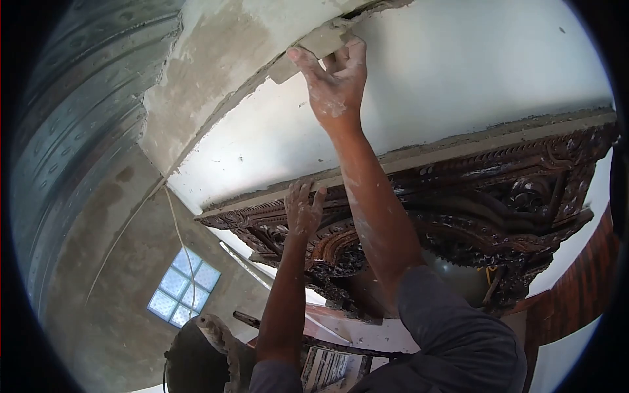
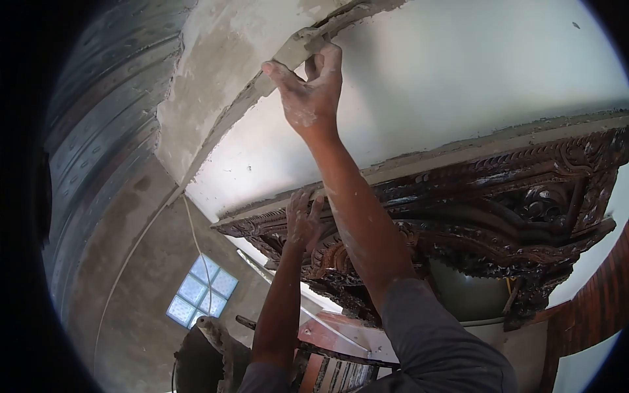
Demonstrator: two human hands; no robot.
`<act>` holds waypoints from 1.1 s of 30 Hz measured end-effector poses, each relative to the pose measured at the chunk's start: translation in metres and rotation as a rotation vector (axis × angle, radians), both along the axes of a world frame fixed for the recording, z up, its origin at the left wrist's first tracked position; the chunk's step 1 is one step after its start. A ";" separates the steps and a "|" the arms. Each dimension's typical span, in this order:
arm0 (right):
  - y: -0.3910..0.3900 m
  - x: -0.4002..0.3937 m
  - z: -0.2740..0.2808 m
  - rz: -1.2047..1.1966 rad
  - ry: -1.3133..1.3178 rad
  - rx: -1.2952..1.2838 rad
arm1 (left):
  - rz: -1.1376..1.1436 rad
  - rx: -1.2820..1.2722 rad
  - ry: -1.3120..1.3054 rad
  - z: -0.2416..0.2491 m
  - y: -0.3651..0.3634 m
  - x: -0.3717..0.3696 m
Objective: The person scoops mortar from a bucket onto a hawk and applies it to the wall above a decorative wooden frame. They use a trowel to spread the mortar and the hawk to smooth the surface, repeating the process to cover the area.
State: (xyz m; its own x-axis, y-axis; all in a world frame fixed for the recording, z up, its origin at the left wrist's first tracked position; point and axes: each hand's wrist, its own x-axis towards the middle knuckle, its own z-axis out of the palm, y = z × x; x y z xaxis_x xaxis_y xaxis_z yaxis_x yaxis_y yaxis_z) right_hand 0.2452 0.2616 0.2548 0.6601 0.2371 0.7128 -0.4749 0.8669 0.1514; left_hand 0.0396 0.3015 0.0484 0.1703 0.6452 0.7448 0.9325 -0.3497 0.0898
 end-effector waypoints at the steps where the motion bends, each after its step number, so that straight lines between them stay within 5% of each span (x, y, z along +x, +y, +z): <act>1: 0.000 0.000 0.003 -0.026 -0.044 -0.016 | -0.019 0.000 -0.003 0.001 -0.001 -0.001; 11: 0.008 -0.066 0.001 0.070 -0.060 0.057 | -0.067 0.109 0.066 -0.028 0.030 -0.028; 13: 0.002 -0.101 -0.004 0.174 -0.101 0.019 | -0.078 0.137 -0.025 -0.057 0.066 -0.048; 14: 0.004 -0.126 -0.008 0.235 -0.146 0.018 | -0.006 0.060 -0.123 -0.014 0.005 0.004; 17: -0.007 -0.195 -0.029 0.500 -0.212 0.010 | 0.107 0.217 0.092 -0.003 -0.011 0.010; 20: -0.024 -0.205 -0.056 0.744 -0.080 0.119 | 0.061 0.126 0.009 0.001 -0.015 0.008; 21: -0.022 -0.192 -0.065 0.506 -0.053 0.134 | 0.053 0.119 0.006 0.002 -0.013 0.008; 24: -0.020 -0.108 -0.084 0.273 -0.116 -0.013 | -0.344 0.138 -0.384 -0.024 0.019 -0.013; 27: -0.021 -0.012 -0.068 0.109 -0.027 0.003 | -0.053 0.170 0.045 -0.001 -0.003 0.001; 33: -0.004 0.088 -0.039 -0.409 -0.164 -0.067 | -0.038 0.191 0.028 -0.002 -0.004 0.006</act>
State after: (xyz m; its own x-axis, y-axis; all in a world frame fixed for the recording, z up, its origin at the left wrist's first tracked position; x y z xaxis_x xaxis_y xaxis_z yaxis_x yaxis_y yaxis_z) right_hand 0.3335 0.2580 0.2159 0.5884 0.0298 0.8080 -0.1041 0.9938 0.0391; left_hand 0.0452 0.2975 0.0460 0.2145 0.4849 0.8479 0.9196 -0.3928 -0.0080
